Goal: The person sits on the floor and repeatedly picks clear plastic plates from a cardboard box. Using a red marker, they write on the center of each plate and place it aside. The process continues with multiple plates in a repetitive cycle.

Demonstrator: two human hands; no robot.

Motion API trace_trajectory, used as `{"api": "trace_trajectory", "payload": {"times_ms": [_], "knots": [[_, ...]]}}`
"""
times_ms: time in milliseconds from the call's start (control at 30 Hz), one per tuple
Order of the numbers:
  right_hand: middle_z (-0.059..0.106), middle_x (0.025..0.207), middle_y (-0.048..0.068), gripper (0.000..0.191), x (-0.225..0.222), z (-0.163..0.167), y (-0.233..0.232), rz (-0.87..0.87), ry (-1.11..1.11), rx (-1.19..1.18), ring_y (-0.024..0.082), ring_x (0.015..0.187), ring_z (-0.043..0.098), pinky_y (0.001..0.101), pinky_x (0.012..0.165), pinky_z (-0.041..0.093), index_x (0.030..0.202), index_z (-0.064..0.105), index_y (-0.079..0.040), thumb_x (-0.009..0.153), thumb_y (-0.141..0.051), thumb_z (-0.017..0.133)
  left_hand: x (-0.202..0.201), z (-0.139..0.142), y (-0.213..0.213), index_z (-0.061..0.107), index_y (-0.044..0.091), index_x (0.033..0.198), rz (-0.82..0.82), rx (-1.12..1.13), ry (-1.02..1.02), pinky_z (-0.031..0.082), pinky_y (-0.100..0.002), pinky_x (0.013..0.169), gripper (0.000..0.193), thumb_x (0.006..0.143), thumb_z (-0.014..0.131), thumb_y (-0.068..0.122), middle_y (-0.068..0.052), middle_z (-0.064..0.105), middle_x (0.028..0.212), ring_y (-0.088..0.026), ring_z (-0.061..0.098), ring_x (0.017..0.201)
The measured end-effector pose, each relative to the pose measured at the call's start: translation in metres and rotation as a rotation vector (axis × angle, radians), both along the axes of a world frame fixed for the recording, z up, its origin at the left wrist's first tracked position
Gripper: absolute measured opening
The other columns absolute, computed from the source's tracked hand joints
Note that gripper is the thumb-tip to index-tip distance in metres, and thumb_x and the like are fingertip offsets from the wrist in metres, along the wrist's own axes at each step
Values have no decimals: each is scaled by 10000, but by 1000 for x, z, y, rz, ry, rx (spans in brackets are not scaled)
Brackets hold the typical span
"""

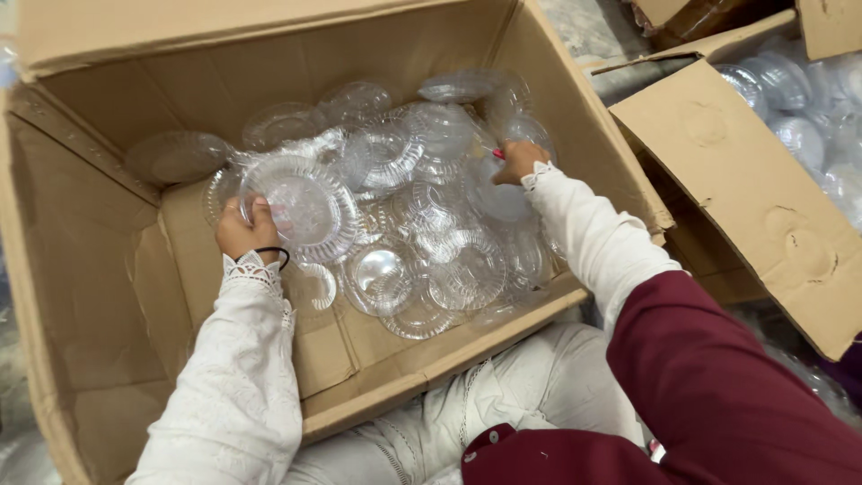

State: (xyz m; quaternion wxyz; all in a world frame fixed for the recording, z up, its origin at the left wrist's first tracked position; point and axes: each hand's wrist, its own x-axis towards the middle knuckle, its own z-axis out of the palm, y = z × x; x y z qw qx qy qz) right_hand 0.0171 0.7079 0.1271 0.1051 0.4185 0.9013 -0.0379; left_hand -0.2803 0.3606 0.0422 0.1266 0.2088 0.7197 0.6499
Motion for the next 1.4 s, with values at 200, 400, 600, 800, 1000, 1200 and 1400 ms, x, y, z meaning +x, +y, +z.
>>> {"api": "trace_trajectory", "payload": {"times_ms": [200, 400, 600, 800, 1000, 1200, 1400], "knots": [[750, 1067, 148, 390, -14, -31, -36, 62, -73, 351, 309, 960, 742, 449, 766, 587, 1218, 684, -40, 896, -257, 721, 4, 14, -3, 620, -58, 1132, 26, -59, 39, 568, -324, 537, 216, 1051, 586, 139, -168, 748, 890, -234, 758, 675], [706, 1162, 142, 642, 0, -12, -22, -3, -26, 147, 330, 1093, 678, 456, 892, 540, 1208, 670, -112, 755, -534, 837, 12, 14, 5, 628, -56, 1119, -32, -34, 94, 572, -324, 531, 217, 1066, 573, 147, -129, 750, 859, -219, 752, 655], [582, 1283, 330, 1121, -10, -25, -50, 130, -139, 303, 387, 936, 721, 461, 760, 590, 1562, 356, -125, 668, -557, 876, 15, 24, 22, 631, 11, 1112, -7, 116, -15, 592, -327, 494, 188, 1034, 596, 178, -125, 706, 825, -224, 713, 623], [760, 892, 97, 684, -19, -27, -38, 182, -95, 456, 277, 785, 754, 422, 657, 572, 1508, 467, -30, 870, -170, 672, 10, 37, 9, 713, 11, 1047, 115, -81, 382, 570, -464, 715, 237, 953, 661, 223, -220, 741, 875, -366, 736, 781], [736, 719, 90, 438, -11, -22, -37, 196, 90, 601, 255, 613, 731, 409, 501, 540, 1254, 603, -29, 838, -161, 648, 22, 44, 6, 650, -22, 1050, -14, -56, 29, 592, -403, 566, 272, 969, 604, 233, -160, 748, 786, -296, 757, 631], [736, 758, 108, 339, -8, -23, -52, 160, 83, 733, 257, 619, 724, 414, 524, 530, 1225, 597, -20, 936, -188, 653, 21, 46, 5, 657, -28, 1101, 53, -45, 43, 592, -344, 535, 231, 993, 615, 172, -140, 747, 800, -223, 745, 615], [740, 910, 212, 523, 0, -6, -29, 113, 5, 262, 404, 840, 731, 507, 727, 575, 1233, 563, -4, 758, -176, 699, 15, 39, 13, 666, -30, 1091, 24, -5, 164, 583, -340, 585, 222, 1009, 629, 173, -139, 752, 823, -236, 741, 662]]}}
